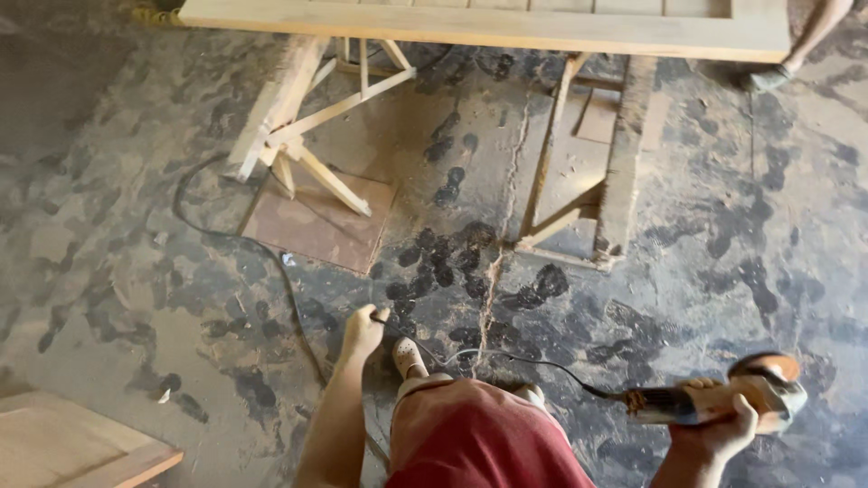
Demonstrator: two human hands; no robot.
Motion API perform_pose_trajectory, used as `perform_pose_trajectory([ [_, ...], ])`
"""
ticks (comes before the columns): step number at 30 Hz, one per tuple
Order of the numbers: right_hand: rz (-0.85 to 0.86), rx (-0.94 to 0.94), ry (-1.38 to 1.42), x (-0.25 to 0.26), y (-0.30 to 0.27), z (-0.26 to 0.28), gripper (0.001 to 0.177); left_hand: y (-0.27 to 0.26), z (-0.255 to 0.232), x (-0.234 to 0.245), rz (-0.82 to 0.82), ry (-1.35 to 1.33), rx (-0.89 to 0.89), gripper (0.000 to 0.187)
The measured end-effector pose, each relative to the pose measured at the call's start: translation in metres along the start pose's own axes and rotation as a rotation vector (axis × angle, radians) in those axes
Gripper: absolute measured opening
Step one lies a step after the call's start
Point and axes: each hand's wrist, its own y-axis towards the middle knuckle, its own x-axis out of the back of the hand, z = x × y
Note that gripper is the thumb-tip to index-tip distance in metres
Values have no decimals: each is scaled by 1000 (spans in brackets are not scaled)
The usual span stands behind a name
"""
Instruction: The person uses an angle grinder with a sanding disc to smooth the surface of a wooden door panel. They systematically move the tool across the flat surfaces and edges of the door, which is resting on a wooden stand. The person adjusts their position and the tool's angle to cover different sections of the panel.
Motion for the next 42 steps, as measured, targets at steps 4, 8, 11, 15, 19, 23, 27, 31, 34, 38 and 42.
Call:
perform_pose_trajectory([
  [4,107,-26,-164,-57,20,-65,51,2,40,3,64,-59,68,41],
  [8,221,-170,-232,-131,23,-144,45,5,105,20,266,-72,269,42],
  [11,239,-256,-201,-194,14,-219,46,-10,160,53,372,-92,410,39],
  [15,315,-368,-230,-266,12,-316,45,-27,228,95,261,-11,430,39],
  [19,374,-539,-212,-315,1,-401,45,-40,305,126,131,38,444,38],
  [23,427,-723,-327,-374,-12,-471,47,-56,333,157,34,64,654,44],
  [27,549,-789,-418,-428,-27,-545,48,-49,332,191,-77,103,755,41],
  [31,562,-908,-493,-468,-35,-632,45,-10,351,232,-311,-87,752,39],
  [34,602,-945,-511,-498,-41,-711,45,38,378,265,-353,-120,774,36],
  [38,575,-1015,-463,-549,-57,-812,44,107,401,310,-362,-13,738,33],
  [42,652,-1069,-389,-627,-83,-895,46,172,433,359,-411,-199,694,30],
])
